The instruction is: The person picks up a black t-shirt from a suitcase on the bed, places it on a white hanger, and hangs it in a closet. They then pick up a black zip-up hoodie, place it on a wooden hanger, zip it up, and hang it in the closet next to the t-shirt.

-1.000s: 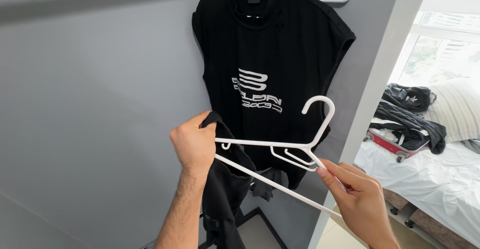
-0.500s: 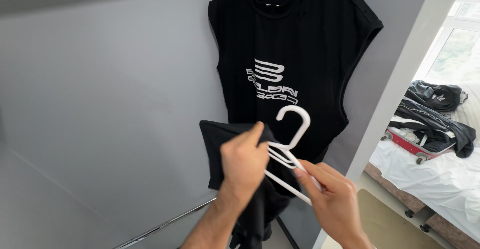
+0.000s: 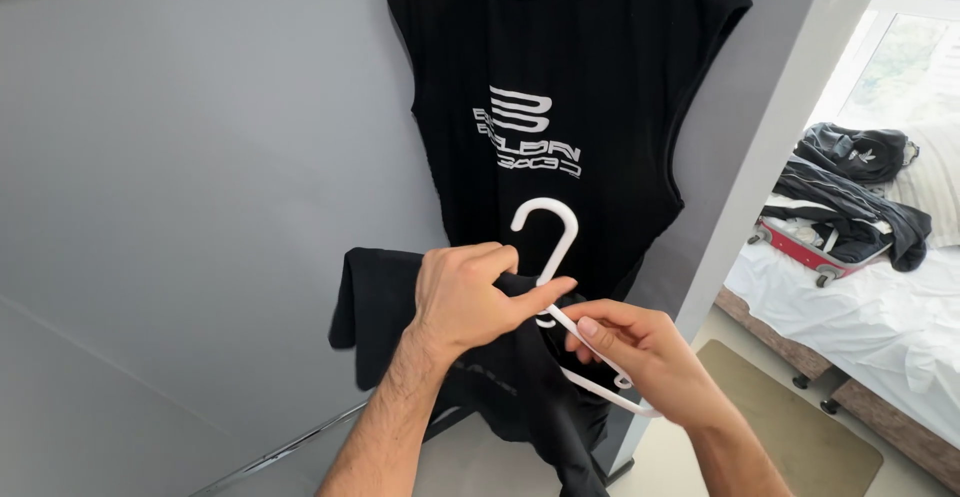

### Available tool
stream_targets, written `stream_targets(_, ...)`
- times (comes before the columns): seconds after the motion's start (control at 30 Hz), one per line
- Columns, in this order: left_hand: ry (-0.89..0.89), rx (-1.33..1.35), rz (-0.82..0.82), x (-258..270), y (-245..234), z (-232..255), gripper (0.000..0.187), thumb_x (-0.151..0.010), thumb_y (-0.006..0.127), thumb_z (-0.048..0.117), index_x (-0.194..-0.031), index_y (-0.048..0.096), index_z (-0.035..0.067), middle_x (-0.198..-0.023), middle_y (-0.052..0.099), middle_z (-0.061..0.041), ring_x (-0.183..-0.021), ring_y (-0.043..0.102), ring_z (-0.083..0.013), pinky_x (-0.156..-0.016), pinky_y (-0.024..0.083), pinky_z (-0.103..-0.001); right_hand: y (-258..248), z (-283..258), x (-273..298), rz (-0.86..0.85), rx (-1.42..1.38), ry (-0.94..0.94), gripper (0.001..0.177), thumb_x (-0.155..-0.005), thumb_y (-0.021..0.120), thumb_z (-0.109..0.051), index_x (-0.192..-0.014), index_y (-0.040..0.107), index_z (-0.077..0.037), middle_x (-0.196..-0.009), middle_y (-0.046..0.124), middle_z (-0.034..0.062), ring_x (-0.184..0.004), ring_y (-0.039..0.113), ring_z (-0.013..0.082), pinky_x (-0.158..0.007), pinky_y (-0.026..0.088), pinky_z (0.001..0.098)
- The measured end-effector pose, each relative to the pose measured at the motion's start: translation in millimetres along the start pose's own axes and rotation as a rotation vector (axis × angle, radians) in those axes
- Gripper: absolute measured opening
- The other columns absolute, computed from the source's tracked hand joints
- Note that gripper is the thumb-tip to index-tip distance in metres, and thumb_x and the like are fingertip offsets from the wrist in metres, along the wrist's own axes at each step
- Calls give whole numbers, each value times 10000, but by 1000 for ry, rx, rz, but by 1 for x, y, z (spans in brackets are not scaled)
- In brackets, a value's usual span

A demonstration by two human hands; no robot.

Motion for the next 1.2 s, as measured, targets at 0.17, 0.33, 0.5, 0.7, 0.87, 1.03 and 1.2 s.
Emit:
stream_targets(0.17,8,63,89,7,3,-6,592,-761,876,440,-486,468,112,-418,446,47,-335,388,-89,-343,273,-278,-5,-2,-10,-90,132,-77,366,-862,750,-180,-1193,770,-26,-1014,768,44,-852,646,119,-737,479,261)
stream_targets(0.33,-21,58,121,9,-7,-6,579,-756,880,418,-491,473,103,-415,445,36,-331,396,-100,-339,284,-286,9,8,-16,8,410,-158,420,-770,852,-135,-1173,757,-62,-1157,705,1,-852,571,147,-730,445,278)
stream_targets(0.5,-84,-19,320,16,-32,-31,567,-814,871,400,-514,480,120,-453,481,63,-370,435,-78,-370,318,-270,-31,104,-20,-15,388,78,409,-830,764,34,-1238,750,3,-866,542,176,-750,496,174,-672,444,349)
stream_targets(0.7,-16,-252,466,24,-41,-37,571,-765,906,380,-497,482,107,-437,435,36,-410,401,-119,-375,280,-292,-48,74,-15,95,209,212,305,-836,659,-2,-1065,849,66,-891,813,157,-816,681,164,-824,529,313)
stream_targets(0.87,18,-271,464,26,-45,-35,551,-738,914,381,-492,504,106,-438,443,33,-411,405,-129,-365,277,-298,-42,27,-17,68,128,126,400,-779,600,8,-1133,784,29,-982,843,106,-915,753,158,-915,535,260)
stream_targets(1.03,4,-273,467,28,-32,-22,521,-728,923,394,-518,543,105,-465,478,32,-427,434,-132,-365,300,-307,-21,19,-28,187,209,52,423,-795,561,17,-1155,784,10,-957,840,131,-835,726,158,-816,556,274)
stream_targets(1.2,-42,-168,430,25,-25,-9,620,-713,918,517,-513,530,76,-477,496,4,-452,466,-167,-389,357,-327,28,-36,-27,187,309,-397,370,-844,595,-35,-1183,744,-41,-937,793,29,-749,658,65,-667,530,232)
Point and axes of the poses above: each hand's wrist, its own x-axis away from the middle knuckle, its own y-axis out of the palm, z = x × y, the point moved 5 cm from there along -x, towards the middle knuckle
